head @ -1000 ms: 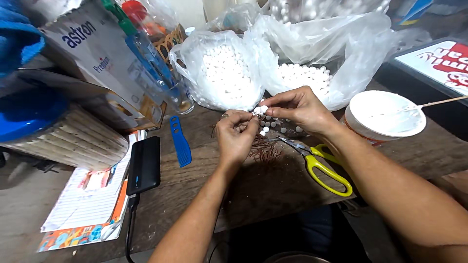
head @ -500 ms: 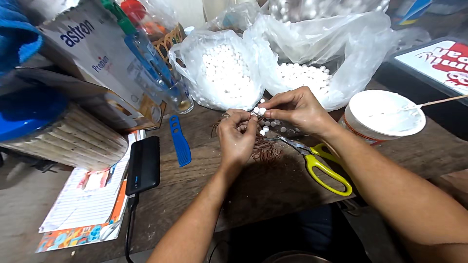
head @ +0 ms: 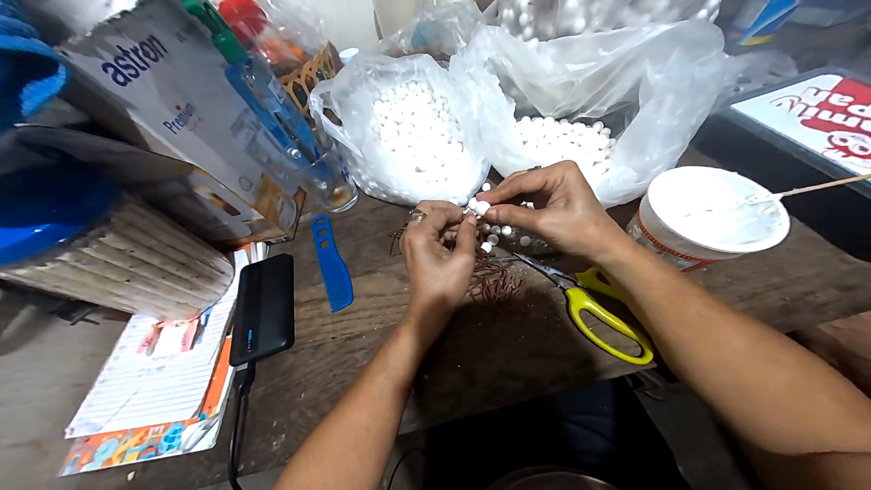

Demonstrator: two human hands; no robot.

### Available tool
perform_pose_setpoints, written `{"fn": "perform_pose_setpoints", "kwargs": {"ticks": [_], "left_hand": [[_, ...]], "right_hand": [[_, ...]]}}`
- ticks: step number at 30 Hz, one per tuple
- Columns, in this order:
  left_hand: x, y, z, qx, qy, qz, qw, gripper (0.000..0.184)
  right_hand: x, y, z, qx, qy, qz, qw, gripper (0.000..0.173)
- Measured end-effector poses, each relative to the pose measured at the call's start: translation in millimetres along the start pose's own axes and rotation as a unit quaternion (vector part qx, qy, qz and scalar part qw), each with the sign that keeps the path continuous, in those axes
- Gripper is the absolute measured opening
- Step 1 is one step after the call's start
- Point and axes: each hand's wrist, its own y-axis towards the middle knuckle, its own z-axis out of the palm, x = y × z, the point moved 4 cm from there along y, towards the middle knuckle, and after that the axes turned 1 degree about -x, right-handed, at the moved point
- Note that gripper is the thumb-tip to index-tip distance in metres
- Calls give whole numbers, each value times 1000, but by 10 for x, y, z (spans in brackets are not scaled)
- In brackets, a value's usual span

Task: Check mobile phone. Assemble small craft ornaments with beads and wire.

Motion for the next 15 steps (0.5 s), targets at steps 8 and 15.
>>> {"fn": "perform_pose_setpoints", "kwargs": {"ticks": [8, 15], "left_hand": [[3, 6, -17, 4, 55, 25, 998, 6], [37, -19, 10, 25, 81, 38, 996, 6]], "right_hand": [[-13, 6, 0, 3, -36, -12, 999, 12], [6, -17, 25, 9, -86, -45, 995, 11]]}}
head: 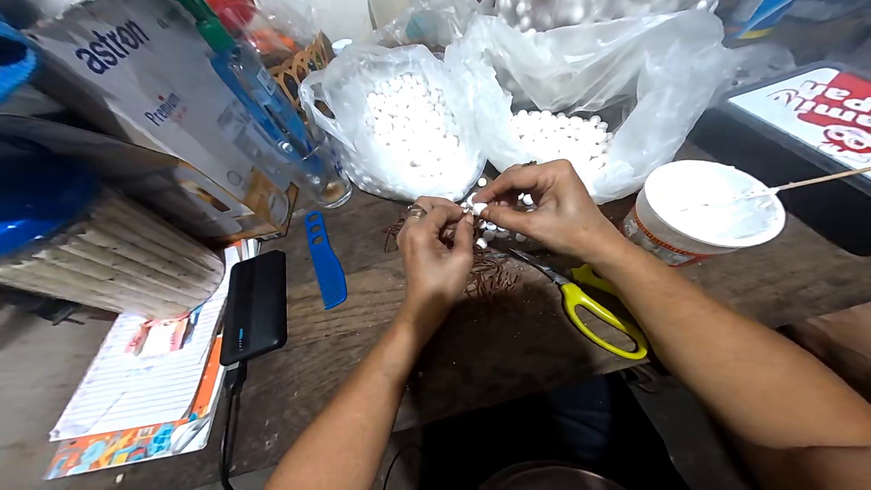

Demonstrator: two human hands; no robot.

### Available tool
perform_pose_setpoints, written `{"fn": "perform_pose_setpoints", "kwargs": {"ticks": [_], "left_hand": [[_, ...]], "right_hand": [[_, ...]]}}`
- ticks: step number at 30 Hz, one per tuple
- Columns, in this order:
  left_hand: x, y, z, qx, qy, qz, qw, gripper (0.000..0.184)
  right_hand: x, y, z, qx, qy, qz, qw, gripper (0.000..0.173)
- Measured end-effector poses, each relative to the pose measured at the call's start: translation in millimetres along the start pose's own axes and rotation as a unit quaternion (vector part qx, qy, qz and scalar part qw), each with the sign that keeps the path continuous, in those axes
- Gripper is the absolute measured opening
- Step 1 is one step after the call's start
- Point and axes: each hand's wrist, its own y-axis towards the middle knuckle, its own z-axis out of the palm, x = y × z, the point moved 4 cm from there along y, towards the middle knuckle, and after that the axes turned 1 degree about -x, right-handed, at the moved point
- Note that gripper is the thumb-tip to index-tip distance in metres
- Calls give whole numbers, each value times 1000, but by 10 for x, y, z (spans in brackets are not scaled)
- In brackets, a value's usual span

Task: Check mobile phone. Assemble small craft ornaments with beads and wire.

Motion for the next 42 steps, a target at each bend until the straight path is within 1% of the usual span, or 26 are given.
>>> {"fn": "perform_pose_setpoints", "kwargs": {"ticks": [4, 6, 8, 9, 12, 15, 18, 22, 24, 26, 28, 30, 32, 35, 37, 38, 40, 41, 42], "left_hand": [[-3, 32, -35, -6, -7, -4, 1000, 4], [4, 60, -71, 6, -11, -11, 1000, 7], [24, 88, -99, 25, -22, -29, 999, 9], [33, 99, -107, 34, -27, -34, 998, 10], [54, 103, -103, 39, -31, -33, 998, 10], [84, 96, -88, 15, -54, -26, 998, 9], [90, 98, -89, 8, -65, -15, 998, 8], [62, 86, -95, 40, -51, -8, 998, 8], [62, 82, -85, 39, -51, -8, 998, 9], [78, 84, -69, 19, -61, -9, 998, 8], [72, 86, -66, 14, -67, -9, 998, 7], [68, 85, -70, 15, -77, -9, 997, 7], [84, 83, -55, 5, -99, -13, 995, 8], [91, 78, -41, 4, -99, -14, 995, 7], [93, 74, -36, 4, -97, -12, 995, 7], [97, 74, -33, 3, -98, -12, 995, 7], [92, 68, -37, 7, -99, -16, 995, 7], [83, 64, -39, 10, -99, -19, 995, 8], [70, 59, -44, 15, -96, -23, 995, 8]], "right_hand": [[-28, 41, -98, -2, 29, 31, 999, 14], [-54, 71, -245, -38, 33, 55, 997, 17], [-113, 85, -361, -85, -15, 87, 993, 15], [-152, 82, -384, -93, -59, 108, 988, 16], [-220, 69, -374, -49, -186, 162, 968, 19], [-257, 65, -396, -11, -232, 205, 951, 17], [-269, 67, -480, 6, -250, 246, 936, 14], [-327, 61, -467, 43, -264, 283, 921, 10], [-343, 54, -425, 58, -270, 287, 917, 9], [-323, 53, -394, 55, -273, 277, 920, 9], [-291, 51, -345, 46, -257, 243, 934, 9], [-273, 47, -262, 66, -234, 220, 945, 9], [-284, 37, -178, 103, -238, 215, 942, 10], [-330, 21, -87, 159, -270, 226, 922, 14], [-341, 18, -74, 165, -272, 216, 923, 13], [-336, 20, -94, 147, -257, 205, 933, 12], [-281, 33, -165, 73, -182, 200, 960, 12], [-249, 41, -194, 30, -118, 207, 971, 14], [-205, 46, -200, -6, -24, 221, 975, 19]]}}
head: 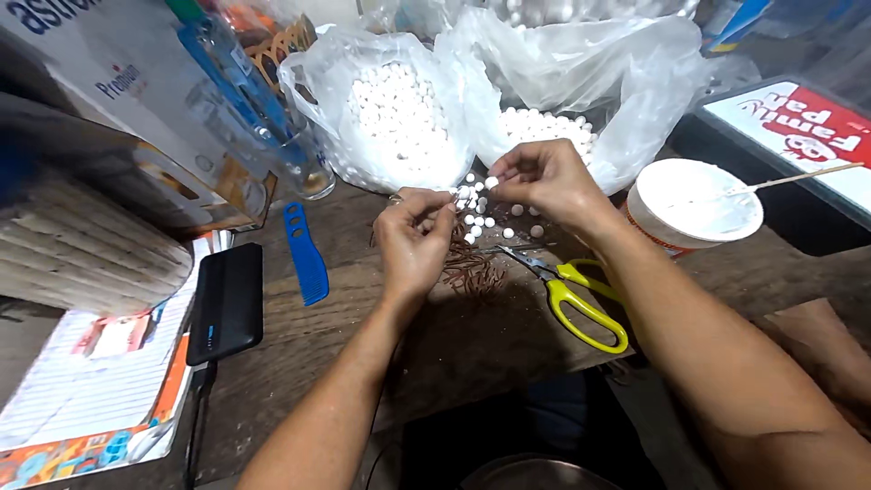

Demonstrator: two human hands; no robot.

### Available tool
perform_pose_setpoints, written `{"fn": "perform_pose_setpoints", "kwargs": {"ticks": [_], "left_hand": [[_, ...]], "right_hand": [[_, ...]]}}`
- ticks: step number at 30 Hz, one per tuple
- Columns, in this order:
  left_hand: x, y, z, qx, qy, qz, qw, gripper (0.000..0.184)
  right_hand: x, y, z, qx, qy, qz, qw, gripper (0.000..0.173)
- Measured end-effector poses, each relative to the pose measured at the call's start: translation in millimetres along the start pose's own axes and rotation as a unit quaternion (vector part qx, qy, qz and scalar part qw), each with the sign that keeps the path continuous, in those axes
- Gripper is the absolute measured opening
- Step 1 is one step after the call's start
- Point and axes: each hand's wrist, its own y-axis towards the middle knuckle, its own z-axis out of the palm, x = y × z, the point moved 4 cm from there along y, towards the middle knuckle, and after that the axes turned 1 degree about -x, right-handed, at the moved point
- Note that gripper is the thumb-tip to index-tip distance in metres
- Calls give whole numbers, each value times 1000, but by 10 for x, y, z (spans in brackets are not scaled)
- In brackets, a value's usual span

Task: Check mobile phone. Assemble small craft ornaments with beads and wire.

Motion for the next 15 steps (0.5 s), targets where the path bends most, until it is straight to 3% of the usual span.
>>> {"fn": "perform_pose_setpoints", "kwargs": {"ticks": [2, 4, 9, 15], "left_hand": [[-18, -6, 1, 5, 7, -3, 1000, 8], [-24, -15, 8, 5, 21, 5, 1000, 8], [-22, -20, 14, 7, 47, 30, 998, 9], [-24, -19, 19, -5, 58, 45, 997, 8]], "right_hand": [[82, -35, 48, 9, 183, 16, 983, 31], [99, -49, 102, 29, 272, 13, 962, 30], [103, -70, 125, 55, 333, 50, 940, 26], [87, -67, 140, 43, 313, 52, 947, 22]]}}
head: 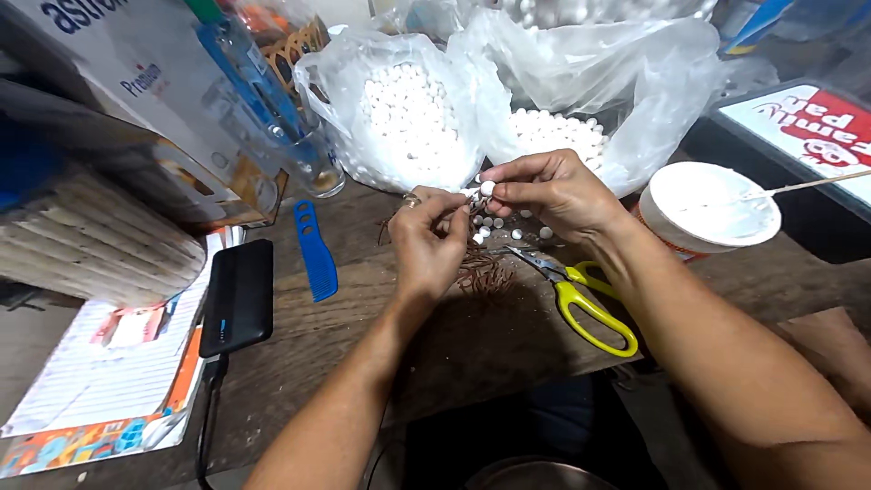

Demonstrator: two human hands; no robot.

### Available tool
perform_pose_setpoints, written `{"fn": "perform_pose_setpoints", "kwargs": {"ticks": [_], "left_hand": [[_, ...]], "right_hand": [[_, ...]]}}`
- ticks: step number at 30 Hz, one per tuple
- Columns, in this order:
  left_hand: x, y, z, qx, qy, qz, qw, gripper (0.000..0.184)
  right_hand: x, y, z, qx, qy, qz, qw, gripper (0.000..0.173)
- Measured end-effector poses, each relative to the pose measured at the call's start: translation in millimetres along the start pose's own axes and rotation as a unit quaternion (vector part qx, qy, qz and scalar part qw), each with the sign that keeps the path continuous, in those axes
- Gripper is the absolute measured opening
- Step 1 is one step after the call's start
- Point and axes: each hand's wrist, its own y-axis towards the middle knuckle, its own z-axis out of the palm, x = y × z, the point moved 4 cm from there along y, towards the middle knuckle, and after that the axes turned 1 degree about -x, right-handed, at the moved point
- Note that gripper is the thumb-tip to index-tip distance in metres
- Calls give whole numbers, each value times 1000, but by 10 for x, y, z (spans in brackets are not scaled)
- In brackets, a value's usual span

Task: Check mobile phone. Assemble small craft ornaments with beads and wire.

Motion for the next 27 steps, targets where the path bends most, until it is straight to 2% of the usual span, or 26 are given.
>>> {"fn": "perform_pose_setpoints", "kwargs": {"ticks": [4, 27], "left_hand": [[3, -7, 15, -15, 4, 8, 1000, 9], [-28, -22, 13, 2, 34, 17, 999, 6]], "right_hand": [[-13, 4, -2, -5, -16, -6, 1000, 20], [-2, -15, 28, -7, -67, -28, 997, 20]]}}
